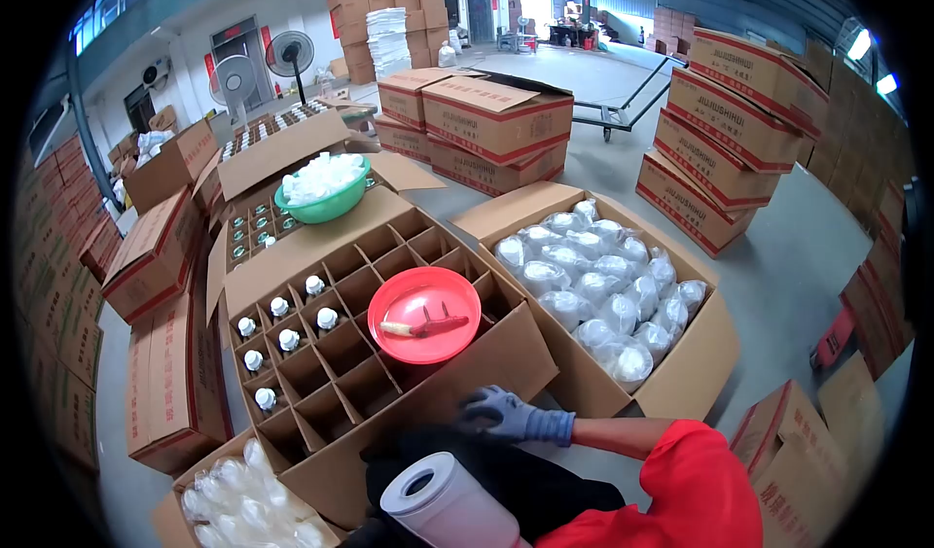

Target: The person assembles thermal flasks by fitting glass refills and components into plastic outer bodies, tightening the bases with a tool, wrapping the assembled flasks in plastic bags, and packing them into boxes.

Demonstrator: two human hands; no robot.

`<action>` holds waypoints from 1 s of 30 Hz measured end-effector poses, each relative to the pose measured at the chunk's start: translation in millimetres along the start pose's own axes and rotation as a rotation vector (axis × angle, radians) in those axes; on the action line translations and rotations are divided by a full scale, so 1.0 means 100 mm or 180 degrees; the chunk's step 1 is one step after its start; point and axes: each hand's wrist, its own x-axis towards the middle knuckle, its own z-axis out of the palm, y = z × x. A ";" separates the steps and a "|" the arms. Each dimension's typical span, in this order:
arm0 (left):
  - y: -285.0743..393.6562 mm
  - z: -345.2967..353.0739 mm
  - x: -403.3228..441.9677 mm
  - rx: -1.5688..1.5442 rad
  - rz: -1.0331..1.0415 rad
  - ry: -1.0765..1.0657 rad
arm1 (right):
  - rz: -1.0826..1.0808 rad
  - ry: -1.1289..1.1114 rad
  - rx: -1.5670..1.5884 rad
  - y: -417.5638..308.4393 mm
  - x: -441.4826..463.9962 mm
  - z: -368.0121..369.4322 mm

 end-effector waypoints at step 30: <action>-0.19 0.31 1.06 -0.3930 0.0070 0.0882 | -0.1134 0.0855 0.0219 -0.63 1.26 0.45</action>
